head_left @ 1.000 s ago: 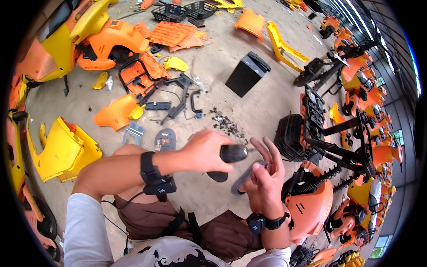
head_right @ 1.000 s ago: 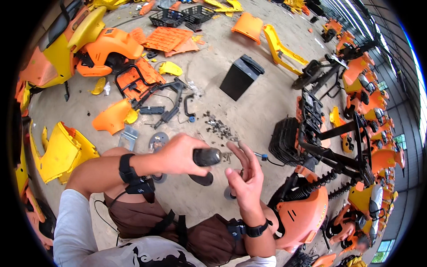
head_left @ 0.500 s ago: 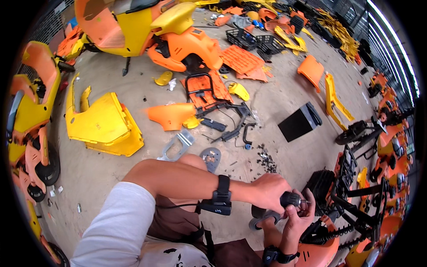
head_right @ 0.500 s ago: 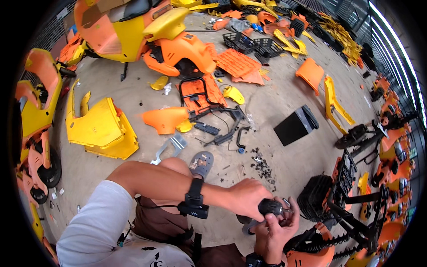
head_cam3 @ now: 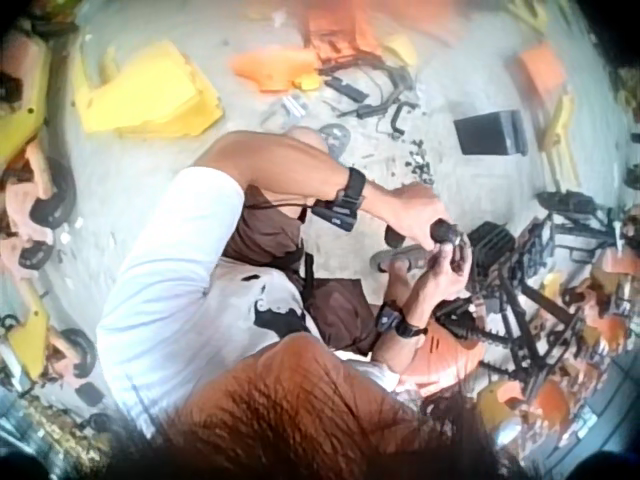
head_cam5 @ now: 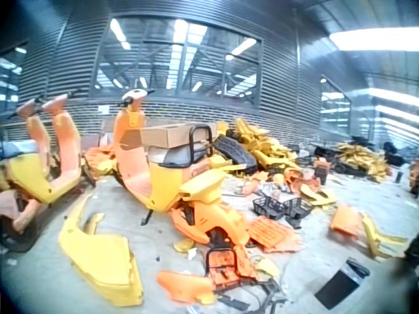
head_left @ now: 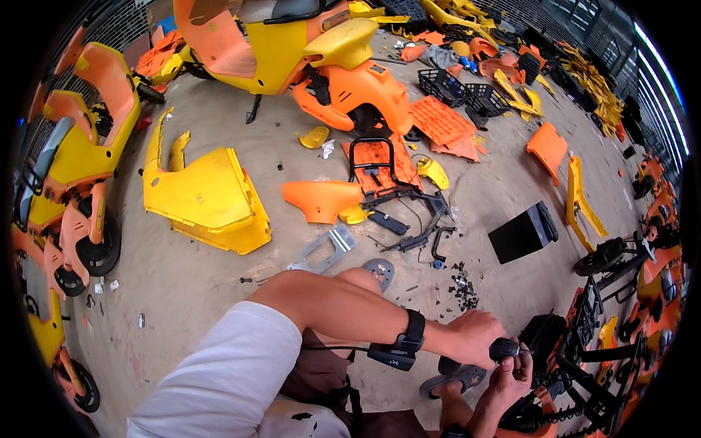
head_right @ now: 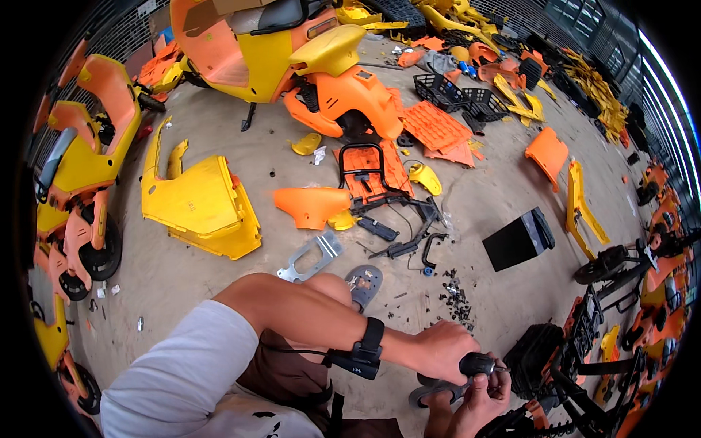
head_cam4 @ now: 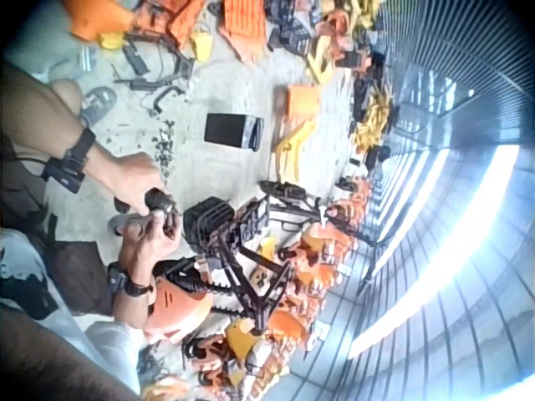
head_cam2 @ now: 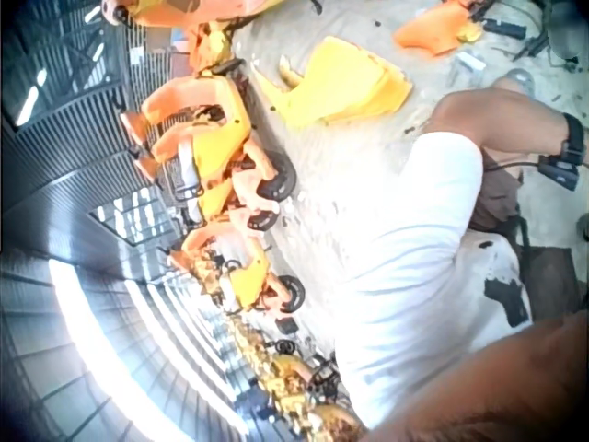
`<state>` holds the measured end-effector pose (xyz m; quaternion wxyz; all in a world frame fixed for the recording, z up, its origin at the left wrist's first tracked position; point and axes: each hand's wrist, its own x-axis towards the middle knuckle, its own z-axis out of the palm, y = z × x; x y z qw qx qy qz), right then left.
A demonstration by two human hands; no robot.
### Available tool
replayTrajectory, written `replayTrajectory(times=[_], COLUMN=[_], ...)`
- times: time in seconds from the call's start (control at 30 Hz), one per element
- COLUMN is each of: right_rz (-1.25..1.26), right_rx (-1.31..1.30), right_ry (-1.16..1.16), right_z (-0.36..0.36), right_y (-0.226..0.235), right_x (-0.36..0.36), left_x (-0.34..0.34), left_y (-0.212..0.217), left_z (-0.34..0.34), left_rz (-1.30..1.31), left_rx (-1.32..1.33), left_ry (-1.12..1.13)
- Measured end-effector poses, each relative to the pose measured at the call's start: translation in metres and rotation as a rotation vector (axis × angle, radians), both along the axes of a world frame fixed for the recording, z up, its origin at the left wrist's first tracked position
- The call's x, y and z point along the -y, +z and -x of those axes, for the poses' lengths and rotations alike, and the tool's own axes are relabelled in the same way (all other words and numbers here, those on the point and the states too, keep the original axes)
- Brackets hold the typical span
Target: The person removes an orange plastic panel from a scooter frame, uses a power drill to adjust components on the floor, and attaches a rear fender to a wheel and motor assembly before fitting it onto the frame.
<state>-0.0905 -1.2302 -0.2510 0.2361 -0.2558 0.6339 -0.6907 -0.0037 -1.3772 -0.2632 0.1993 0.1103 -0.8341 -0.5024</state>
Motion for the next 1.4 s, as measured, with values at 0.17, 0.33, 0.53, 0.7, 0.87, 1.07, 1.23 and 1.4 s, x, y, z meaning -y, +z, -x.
replayTrajectory(times=[0.17, 0.33, 0.53, 0.7, 0.87, 1.07, 1.23, 1.4], right_rz=[-0.069, -0.070, 0.058, 0.033, 0.058, -0.038, -0.506, -0.844], right_rx=[-0.052, -0.036, 0.082, 0.134, 0.158, 0.162, 0.000, 0.017], right_ry=[0.130, 0.140, -0.018, -0.106, 0.030, -0.046, -0.102, -0.102], right_z=[0.010, 0.020, 0.008, 0.010, 0.007, 0.056, 0.064, -0.014], right_y=[0.008, -0.011, -0.023, -0.017, -0.011, -0.022, -0.225, -0.370], right_x=[-0.011, -0.011, 0.009, 0.000, 0.015, 0.021, 0.022, -0.022], left_x=[0.006, 0.006, 0.007, -0.010, -0.001, 0.015, 0.027, 0.050], left_y=[0.003, 0.001, -0.004, -0.006, 0.001, 0.030, 0.037, 0.041], left_z=[0.005, 0.011, 0.014, 0.031, 0.019, 0.015, 0.014, -0.008], left_rz=[0.077, -0.161, 0.105, 0.208, 0.260, 0.129, 0.074, 0.249], left_rx=[-0.033, 0.100, 0.025, 0.037, -0.078, 0.075, 0.019, -0.047], left_ry=[-0.073, -0.150, 0.051, 0.072, 0.168, 0.249, 0.280, 0.350])
